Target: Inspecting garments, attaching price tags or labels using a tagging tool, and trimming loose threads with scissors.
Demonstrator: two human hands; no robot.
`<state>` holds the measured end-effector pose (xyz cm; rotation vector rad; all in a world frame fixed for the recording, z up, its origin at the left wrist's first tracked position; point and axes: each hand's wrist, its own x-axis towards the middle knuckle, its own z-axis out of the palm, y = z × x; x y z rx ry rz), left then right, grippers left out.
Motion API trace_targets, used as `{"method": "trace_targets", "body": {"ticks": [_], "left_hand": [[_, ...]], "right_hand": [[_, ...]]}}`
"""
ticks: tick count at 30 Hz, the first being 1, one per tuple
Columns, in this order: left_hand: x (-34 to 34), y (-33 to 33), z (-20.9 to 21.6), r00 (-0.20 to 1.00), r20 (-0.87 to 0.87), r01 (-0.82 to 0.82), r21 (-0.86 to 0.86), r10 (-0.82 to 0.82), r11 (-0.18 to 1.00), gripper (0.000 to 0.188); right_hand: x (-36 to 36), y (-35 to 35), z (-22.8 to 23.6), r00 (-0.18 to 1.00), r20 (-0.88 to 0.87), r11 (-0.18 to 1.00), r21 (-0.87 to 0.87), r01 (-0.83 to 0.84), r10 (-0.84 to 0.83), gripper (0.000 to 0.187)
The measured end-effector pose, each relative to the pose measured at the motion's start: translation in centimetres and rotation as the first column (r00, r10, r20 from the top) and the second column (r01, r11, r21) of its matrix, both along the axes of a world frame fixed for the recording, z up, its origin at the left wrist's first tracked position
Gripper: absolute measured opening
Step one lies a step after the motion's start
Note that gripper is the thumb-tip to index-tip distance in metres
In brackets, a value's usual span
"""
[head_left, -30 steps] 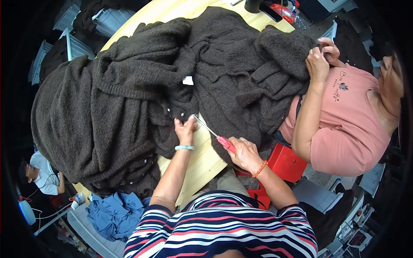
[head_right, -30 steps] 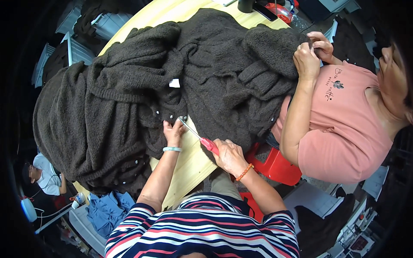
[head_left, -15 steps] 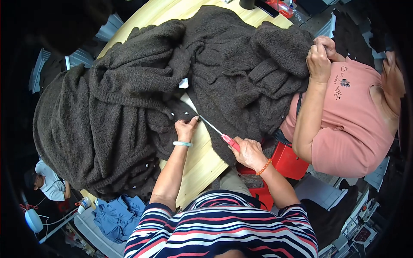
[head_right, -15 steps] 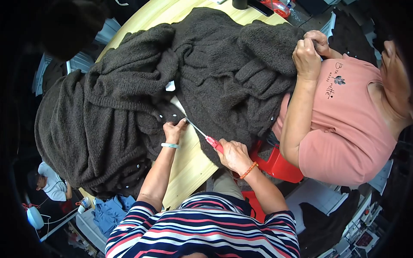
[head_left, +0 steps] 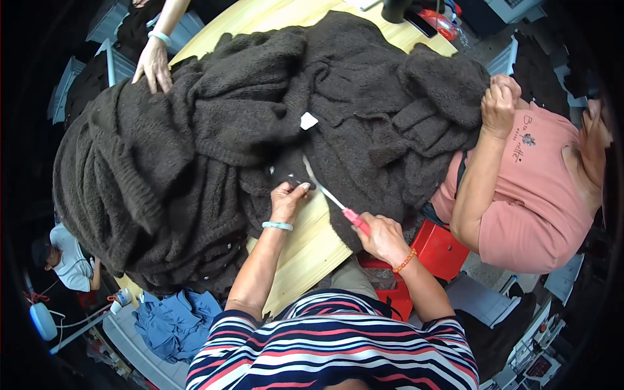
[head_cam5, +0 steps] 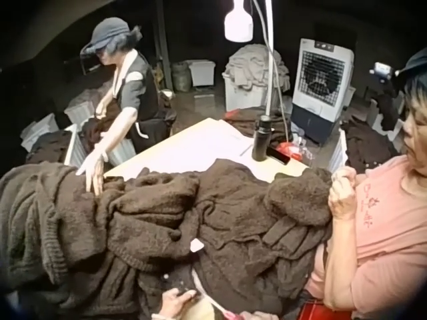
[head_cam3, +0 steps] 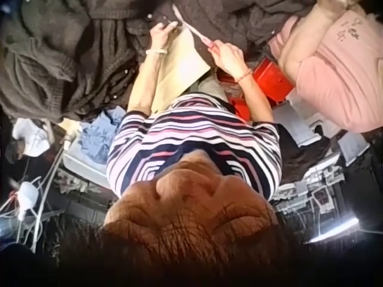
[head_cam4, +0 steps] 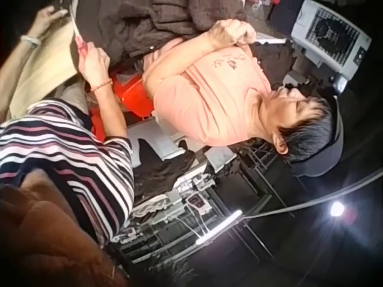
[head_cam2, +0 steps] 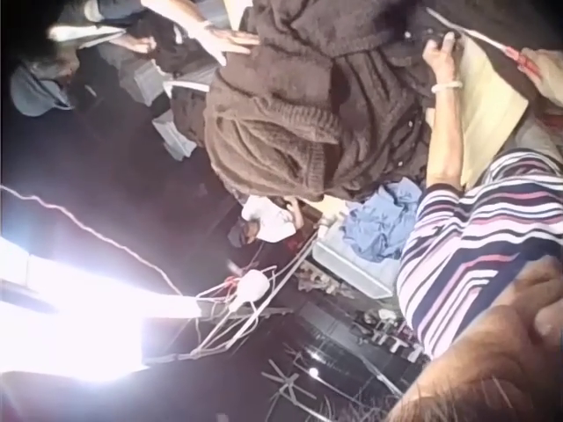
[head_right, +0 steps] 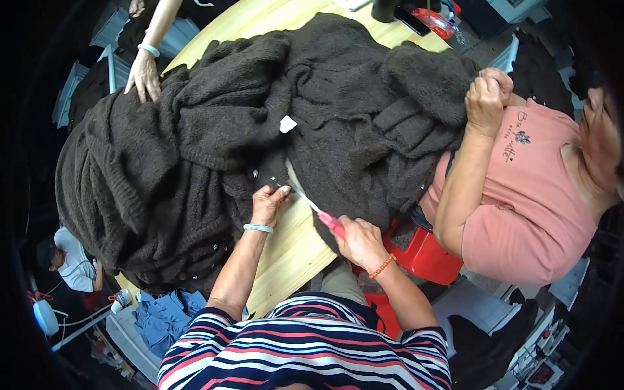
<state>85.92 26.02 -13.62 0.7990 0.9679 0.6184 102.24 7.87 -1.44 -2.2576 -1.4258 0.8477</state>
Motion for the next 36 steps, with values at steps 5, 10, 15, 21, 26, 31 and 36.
{"method": "trace_targets", "body": {"ticks": [5,10,15,21,26,31,36], "left_hand": [[-0.2,0.3,1.1,0.917,-0.224,-0.318,0.094,0.331,0.944,0.073],[1.8,4.3,4.6,0.790,-0.091,-0.470,0.546,0.607,0.694,0.088],[2.7,8.2,5.3,0.911,0.012,-0.365,0.486,0.412,0.794,0.011],[4.3,7.8,4.6,0.841,-0.015,-0.415,0.623,0.541,0.663,0.023],[5.1,9.0,8.0,0.659,0.041,-0.723,0.309,0.751,0.618,0.081],[7.0,12.4,6.7,0.817,0.101,-0.577,0.147,0.568,0.803,0.037],[13.2,13.4,12.0,0.804,0.194,-0.594,0.260,0.561,0.761,0.019]], "right_hand": [[-0.3,-0.9,-1.0,1.000,-0.006,0.999,0.038,-0.001,0.001,0.016],[-1.2,0.1,0.5,1.000,-0.002,0.999,0.044,-0.028,0.028,0.016],[-1.2,2.4,3.2,0.997,-0.060,0.999,0.033,-0.039,0.041,0.020],[0.3,2.1,3.1,1.000,0.004,1.000,0.011,-0.017,0.017,0.020],[0.5,0.9,0.8,0.999,0.042,0.999,0.029,-0.014,0.013,0.020],[0.0,1.2,0.6,1.000,0.006,0.999,0.024,-0.029,0.029,0.021],[0.8,1.1,0.4,1.000,0.000,0.999,0.015,-0.029,0.029,0.020]]}}
